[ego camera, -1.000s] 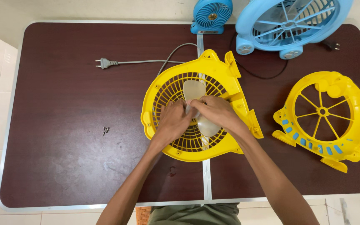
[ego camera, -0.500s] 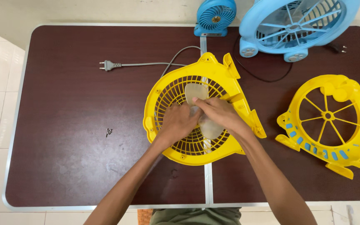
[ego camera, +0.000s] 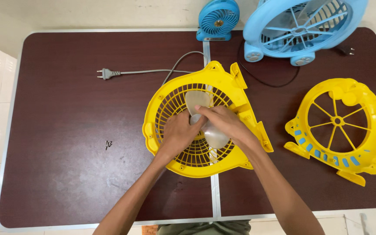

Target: The person disassembles a yellow desk fan by removing the front grille, fan blades, and rear grille using a screwdriver. The components are placed on the table.

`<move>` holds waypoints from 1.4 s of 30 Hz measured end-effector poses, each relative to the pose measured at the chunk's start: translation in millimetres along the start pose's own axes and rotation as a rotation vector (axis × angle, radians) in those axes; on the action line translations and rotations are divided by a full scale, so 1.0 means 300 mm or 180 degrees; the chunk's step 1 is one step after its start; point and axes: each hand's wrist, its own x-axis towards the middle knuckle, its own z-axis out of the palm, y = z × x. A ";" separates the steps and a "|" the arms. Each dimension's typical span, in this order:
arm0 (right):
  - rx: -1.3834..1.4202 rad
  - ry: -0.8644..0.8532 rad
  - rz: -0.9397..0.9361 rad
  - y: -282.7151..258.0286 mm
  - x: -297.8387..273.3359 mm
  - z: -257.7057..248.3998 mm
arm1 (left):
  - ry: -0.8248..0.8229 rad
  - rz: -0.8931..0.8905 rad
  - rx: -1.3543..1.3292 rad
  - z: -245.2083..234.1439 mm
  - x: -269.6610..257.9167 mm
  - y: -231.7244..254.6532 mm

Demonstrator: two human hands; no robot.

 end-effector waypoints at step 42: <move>-0.2254 0.0452 -0.2599 -0.343 -0.063 0.671 | 0.2154 -0.0319 -0.0408 -0.455 -0.508 -0.468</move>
